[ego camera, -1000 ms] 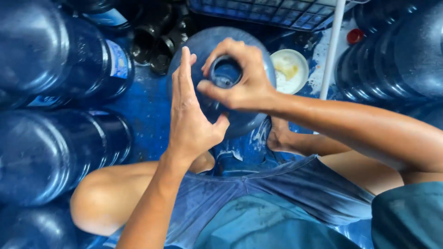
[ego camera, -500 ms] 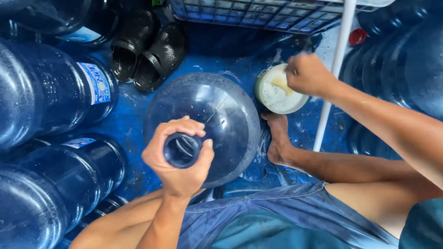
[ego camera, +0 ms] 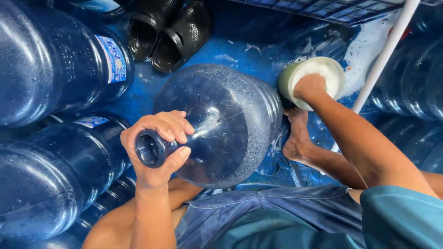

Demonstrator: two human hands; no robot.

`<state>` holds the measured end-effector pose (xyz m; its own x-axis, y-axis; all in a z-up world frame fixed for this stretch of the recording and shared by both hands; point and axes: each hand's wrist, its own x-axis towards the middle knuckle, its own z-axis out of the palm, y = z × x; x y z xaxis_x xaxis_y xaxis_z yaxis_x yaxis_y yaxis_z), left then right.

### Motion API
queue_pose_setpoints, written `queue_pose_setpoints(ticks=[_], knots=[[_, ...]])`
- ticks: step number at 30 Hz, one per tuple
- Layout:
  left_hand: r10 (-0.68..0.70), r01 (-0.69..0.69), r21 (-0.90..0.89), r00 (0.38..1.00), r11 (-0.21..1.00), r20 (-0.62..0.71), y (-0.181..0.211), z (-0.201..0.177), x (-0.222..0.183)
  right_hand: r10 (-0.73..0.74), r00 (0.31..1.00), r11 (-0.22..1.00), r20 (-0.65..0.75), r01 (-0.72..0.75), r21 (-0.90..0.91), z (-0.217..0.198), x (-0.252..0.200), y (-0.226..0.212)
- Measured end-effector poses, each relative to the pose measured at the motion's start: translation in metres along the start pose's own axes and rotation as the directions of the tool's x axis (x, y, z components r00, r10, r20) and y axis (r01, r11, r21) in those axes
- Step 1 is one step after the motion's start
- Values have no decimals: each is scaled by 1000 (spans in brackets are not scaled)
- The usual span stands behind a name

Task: Scrubbing the exterior of a large plastic water jug with a sponge and soapy water, then rinsing it.

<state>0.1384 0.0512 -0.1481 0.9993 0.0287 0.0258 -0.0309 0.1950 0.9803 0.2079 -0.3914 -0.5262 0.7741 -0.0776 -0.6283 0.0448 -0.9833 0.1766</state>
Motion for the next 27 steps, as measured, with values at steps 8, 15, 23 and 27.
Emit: queue_pose_setpoints(ticks=[8,15,23,27], knots=[[33,-33,-7,997,999,76,9,5,-10,34,990,941,-137,15,339,127,69,74],[276,-267,-140,960,954,50,-20,-10,-18,60,998,954,-2,-57,293,-78,-40,7],[215,-238,-78,949,968,-230,-18,4,-31,92,927,944,-363,35,329,-76,-43,52],[106,-138,-50,907,989,-408,-15,19,-31,150,969,845,-196,-23,534,-131,-108,47]])
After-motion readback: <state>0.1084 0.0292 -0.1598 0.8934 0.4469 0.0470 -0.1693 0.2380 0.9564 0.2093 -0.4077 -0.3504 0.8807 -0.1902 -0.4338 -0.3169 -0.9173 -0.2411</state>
